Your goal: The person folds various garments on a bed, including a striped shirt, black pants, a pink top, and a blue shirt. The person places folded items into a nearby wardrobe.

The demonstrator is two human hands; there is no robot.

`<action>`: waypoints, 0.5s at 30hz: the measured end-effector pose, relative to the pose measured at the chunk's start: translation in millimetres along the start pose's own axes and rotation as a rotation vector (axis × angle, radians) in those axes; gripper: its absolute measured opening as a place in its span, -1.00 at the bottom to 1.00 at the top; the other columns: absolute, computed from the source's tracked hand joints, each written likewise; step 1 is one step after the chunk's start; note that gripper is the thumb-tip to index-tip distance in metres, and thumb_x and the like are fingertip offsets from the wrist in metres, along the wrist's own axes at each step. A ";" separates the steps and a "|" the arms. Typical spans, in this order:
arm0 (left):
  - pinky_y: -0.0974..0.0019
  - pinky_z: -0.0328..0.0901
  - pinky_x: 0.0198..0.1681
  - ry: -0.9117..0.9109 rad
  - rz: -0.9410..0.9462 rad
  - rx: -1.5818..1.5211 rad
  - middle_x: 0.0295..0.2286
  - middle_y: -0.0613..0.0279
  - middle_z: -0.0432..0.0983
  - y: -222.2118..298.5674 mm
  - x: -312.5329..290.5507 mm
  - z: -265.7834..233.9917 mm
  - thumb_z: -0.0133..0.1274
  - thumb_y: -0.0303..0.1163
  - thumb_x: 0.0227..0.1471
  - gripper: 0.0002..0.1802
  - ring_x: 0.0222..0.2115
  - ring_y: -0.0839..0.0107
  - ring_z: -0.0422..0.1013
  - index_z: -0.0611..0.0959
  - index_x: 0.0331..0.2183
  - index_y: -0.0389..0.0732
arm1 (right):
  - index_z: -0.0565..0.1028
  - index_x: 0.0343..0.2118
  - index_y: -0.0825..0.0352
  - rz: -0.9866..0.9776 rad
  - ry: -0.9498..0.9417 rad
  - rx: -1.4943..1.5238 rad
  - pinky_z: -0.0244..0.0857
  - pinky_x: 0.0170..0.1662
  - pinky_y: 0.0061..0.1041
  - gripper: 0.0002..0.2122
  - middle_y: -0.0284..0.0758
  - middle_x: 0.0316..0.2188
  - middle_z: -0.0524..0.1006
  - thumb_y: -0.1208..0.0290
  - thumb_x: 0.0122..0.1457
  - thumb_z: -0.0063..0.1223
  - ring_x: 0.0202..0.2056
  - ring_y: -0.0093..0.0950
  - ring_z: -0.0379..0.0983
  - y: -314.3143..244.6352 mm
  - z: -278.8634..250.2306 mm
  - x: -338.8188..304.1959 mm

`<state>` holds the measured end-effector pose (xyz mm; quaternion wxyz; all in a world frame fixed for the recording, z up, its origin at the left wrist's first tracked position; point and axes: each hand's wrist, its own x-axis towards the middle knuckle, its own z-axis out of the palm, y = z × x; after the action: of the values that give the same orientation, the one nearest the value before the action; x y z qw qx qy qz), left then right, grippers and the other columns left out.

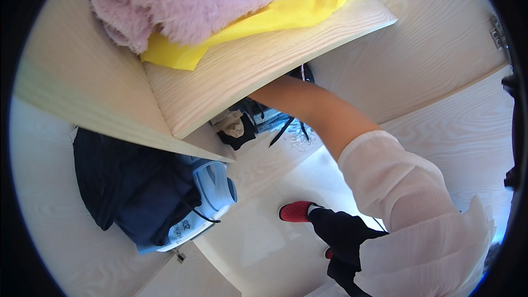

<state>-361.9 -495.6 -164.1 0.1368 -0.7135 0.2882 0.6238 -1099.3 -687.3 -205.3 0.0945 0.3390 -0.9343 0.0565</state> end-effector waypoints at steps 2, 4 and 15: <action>0.24 0.31 -0.15 0.004 0.007 -0.007 -0.14 0.06 0.40 1.7 3.4 3.8 -0.07 -0.19 0.10 -0.53 -0.17 0.20 0.39 0.35 -0.01 -0.23 | 0.47 -0.17 0.37 -0.011 -0.010 -0.050 -0.01 0.12 -0.22 -0.69 -0.13 -0.06 0.39 0.34 0.04 -0.09 0.05 -0.23 0.21 -3.2 4.6 8.3; 0.25 0.31 -0.15 0.016 0.014 -0.012 -0.14 0.06 0.39 2.3 6.7 7.9 -0.07 -0.20 0.10 -0.53 -0.17 0.20 0.39 0.35 -0.01 -0.23 | 0.47 -0.17 0.37 -0.021 -0.020 -0.084 -0.02 0.13 -0.21 -0.69 -0.13 -0.06 0.38 0.34 0.04 -0.10 0.06 -0.23 0.20 -6.4 9.2 15.4; 0.26 0.32 -0.16 0.020 0.061 -0.082 -0.14 0.05 0.39 -29.1 -19.7 10.4 -0.07 -0.22 0.10 -0.53 -0.16 0.20 0.39 0.35 0.00 -0.25 | 0.47 -0.17 0.37 -0.226 -0.074 -0.350 -0.11 0.18 -0.16 -0.67 -0.11 -0.04 0.36 0.34 0.02 -0.13 0.09 -0.20 0.15 -20.8 -11.5 -12.8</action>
<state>-354.5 -461.9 -151.6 0.0856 -0.7156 0.2855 0.6317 -1074.7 -693.3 -195.9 0.1233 0.4220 -0.8887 -0.1299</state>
